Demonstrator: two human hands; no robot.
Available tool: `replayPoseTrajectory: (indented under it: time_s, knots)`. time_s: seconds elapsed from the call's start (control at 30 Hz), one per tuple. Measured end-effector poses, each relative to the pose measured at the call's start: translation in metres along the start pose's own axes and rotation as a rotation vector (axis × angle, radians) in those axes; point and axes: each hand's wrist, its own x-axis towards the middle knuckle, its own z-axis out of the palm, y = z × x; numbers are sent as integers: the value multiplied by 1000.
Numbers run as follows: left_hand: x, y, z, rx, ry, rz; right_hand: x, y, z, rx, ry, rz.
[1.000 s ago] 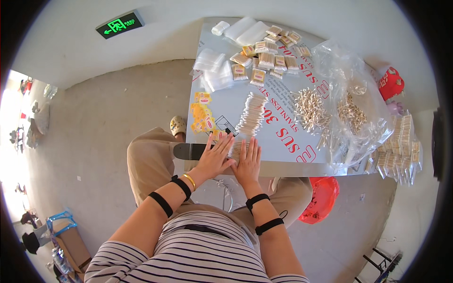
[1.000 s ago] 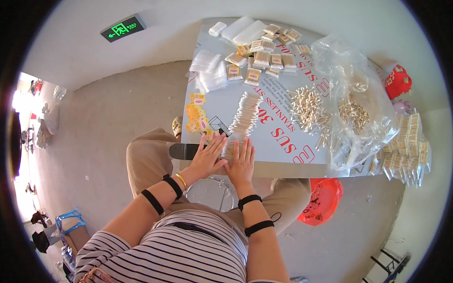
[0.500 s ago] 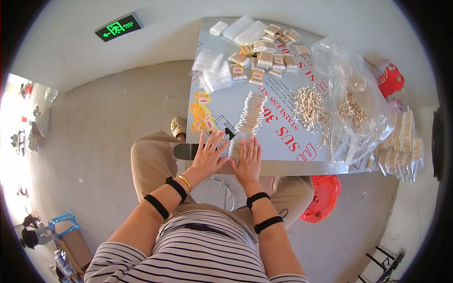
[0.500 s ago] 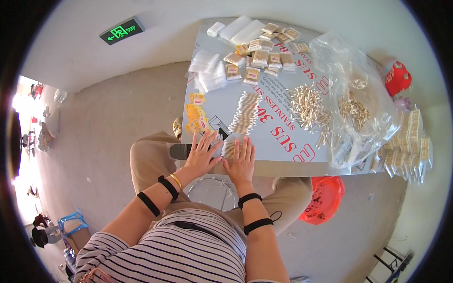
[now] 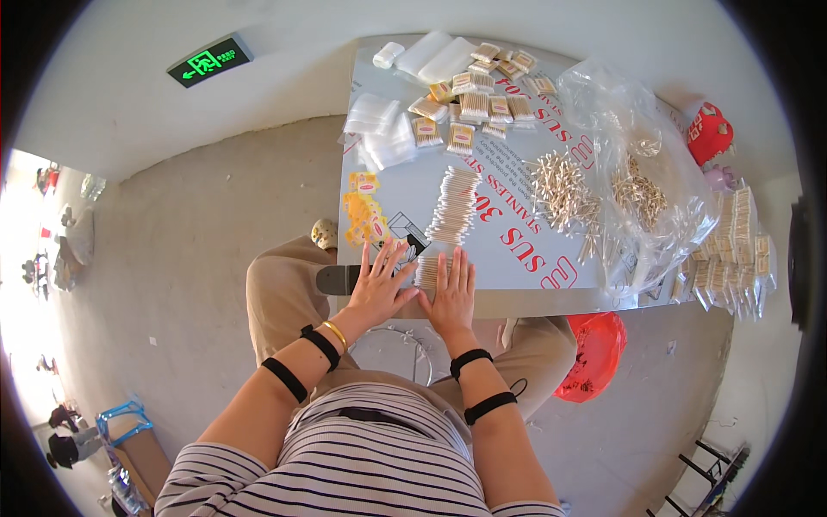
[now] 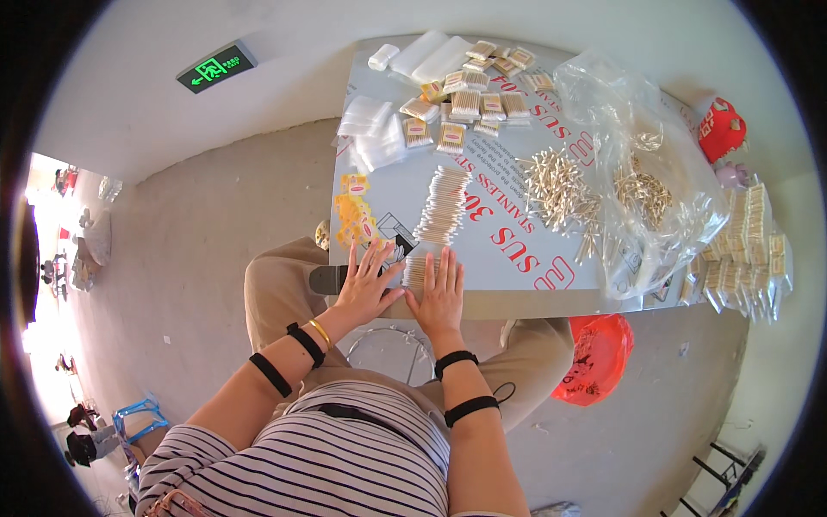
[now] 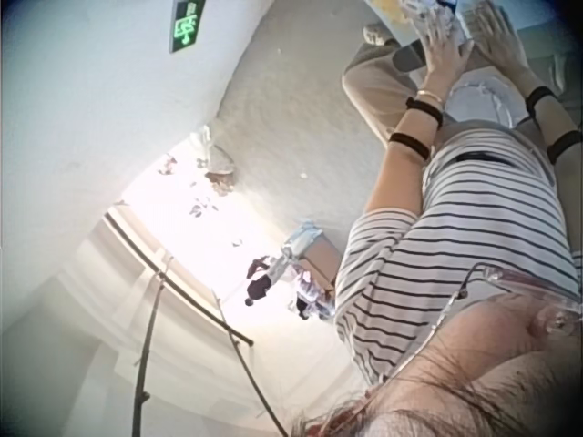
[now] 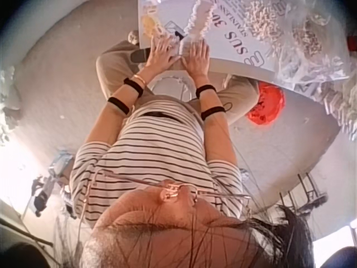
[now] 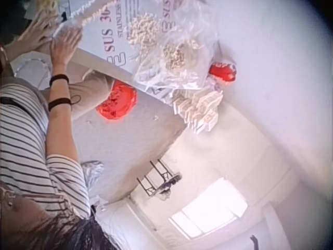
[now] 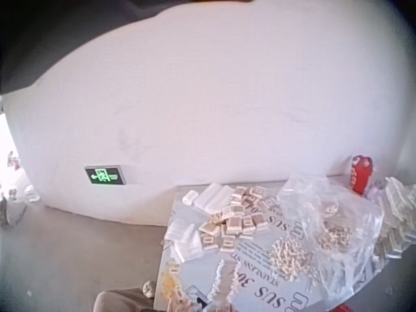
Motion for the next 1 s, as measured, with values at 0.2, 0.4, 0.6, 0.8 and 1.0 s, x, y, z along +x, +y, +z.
replayPoseTrajectory:
  time_s: [0.2, 0.4, 0.6, 0.8, 1.0]
  knots:
    - [-2, 2, -1, -17, -9, -10, 0, 0, 1, -2, 3, 0]
    - [-8, 2, -2, -9, -19, -6, 0, 1, 3, -4, 25, -3]
    - [-11, 1, 3, 21, -41, -1, -1, 1, 3, -3, 20, -3]
    - [-11, 2, -1, 17, -23, 8, -1, 0, 3, -6, 19, -1]
    - [-17, 1, -3, 31, -43, 14, -2, 2, 5, 24, 47, -17]
